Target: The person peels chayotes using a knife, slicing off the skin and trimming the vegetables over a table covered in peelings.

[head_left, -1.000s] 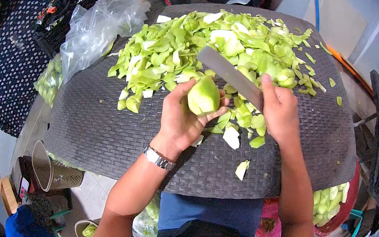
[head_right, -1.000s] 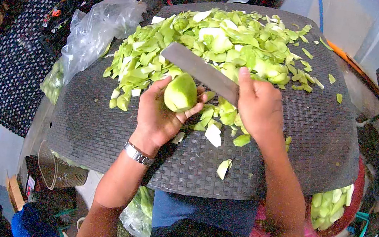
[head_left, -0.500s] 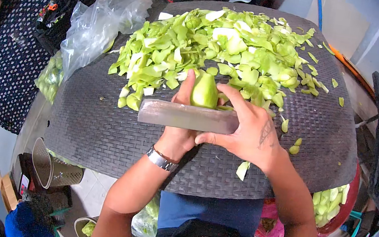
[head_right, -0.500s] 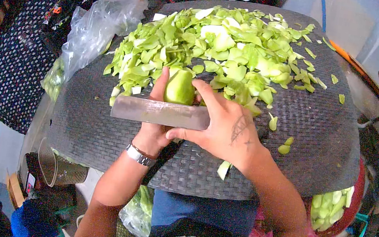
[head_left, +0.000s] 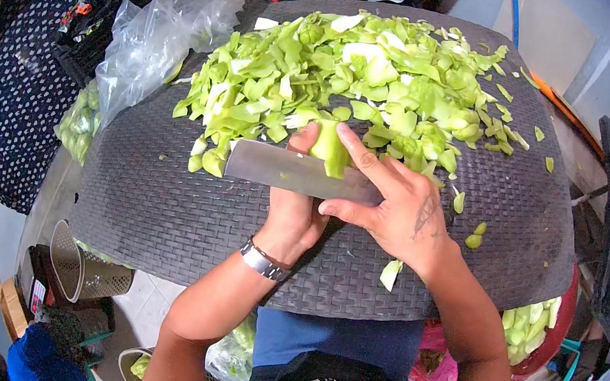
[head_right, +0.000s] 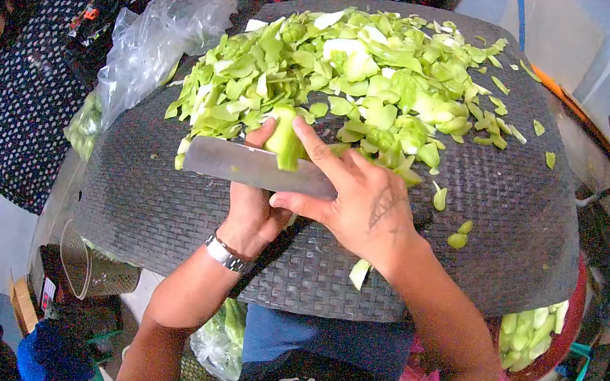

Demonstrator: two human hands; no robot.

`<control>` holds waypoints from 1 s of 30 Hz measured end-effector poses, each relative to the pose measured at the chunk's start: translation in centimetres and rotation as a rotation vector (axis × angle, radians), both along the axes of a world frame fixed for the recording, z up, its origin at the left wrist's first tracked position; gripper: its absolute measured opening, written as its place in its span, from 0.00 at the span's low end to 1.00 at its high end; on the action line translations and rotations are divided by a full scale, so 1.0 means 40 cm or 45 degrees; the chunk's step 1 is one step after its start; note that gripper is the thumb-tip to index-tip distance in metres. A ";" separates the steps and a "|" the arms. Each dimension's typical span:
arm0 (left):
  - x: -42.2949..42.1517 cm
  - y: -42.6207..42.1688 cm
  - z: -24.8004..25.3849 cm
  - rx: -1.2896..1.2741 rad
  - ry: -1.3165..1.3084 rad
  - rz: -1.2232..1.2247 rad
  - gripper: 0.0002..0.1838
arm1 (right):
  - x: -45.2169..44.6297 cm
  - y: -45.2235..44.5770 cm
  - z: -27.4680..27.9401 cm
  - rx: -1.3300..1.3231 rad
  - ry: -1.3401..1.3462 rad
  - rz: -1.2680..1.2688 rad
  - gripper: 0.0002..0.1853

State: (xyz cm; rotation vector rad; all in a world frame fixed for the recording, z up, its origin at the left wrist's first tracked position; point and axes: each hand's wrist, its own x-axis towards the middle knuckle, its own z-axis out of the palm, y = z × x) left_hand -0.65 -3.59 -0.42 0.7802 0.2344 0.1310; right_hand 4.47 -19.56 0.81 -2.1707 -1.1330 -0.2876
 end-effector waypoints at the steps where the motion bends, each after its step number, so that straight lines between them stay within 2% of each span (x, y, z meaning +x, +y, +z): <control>1: 0.001 -0.001 0.001 0.019 -0.027 0.013 0.27 | 0.004 0.000 0.000 0.028 -0.015 0.006 0.53; 4: -0.001 -0.001 0.010 -0.003 -0.116 -0.018 0.26 | -0.012 -0.007 0.040 0.033 0.253 0.056 0.52; 8: -0.005 -0.008 0.010 0.033 -0.105 0.051 0.26 | -0.007 -0.008 0.031 0.144 0.167 0.084 0.53; 11: 0.003 -0.018 -0.014 0.205 -0.156 0.208 0.26 | 0.012 -0.009 0.017 0.241 0.081 0.093 0.52; 17: -0.004 -0.021 -0.004 0.369 -0.273 0.276 0.25 | 0.009 -0.014 0.027 0.269 0.157 0.131 0.49; 21: -0.037 -0.027 0.028 0.194 -0.150 0.029 0.29 | 0.046 -0.025 0.021 0.320 0.221 0.049 0.42; 23: -0.026 -0.024 0.050 0.151 -0.139 -0.076 0.33 | 0.054 -0.035 0.025 0.315 0.382 -0.081 0.40; 24: -0.016 -0.020 0.044 0.016 -0.118 -0.080 0.34 | 0.052 -0.042 0.039 0.269 0.551 -0.176 0.40; 26: -0.005 0.005 0.017 0.018 -0.060 -0.084 0.32 | 0.061 -0.042 0.020 0.265 0.768 -0.281 0.43; 30: 0.010 0.006 -0.002 0.042 0.053 0.139 0.32 | 0.025 -0.036 0.063 0.105 0.658 -0.212 0.47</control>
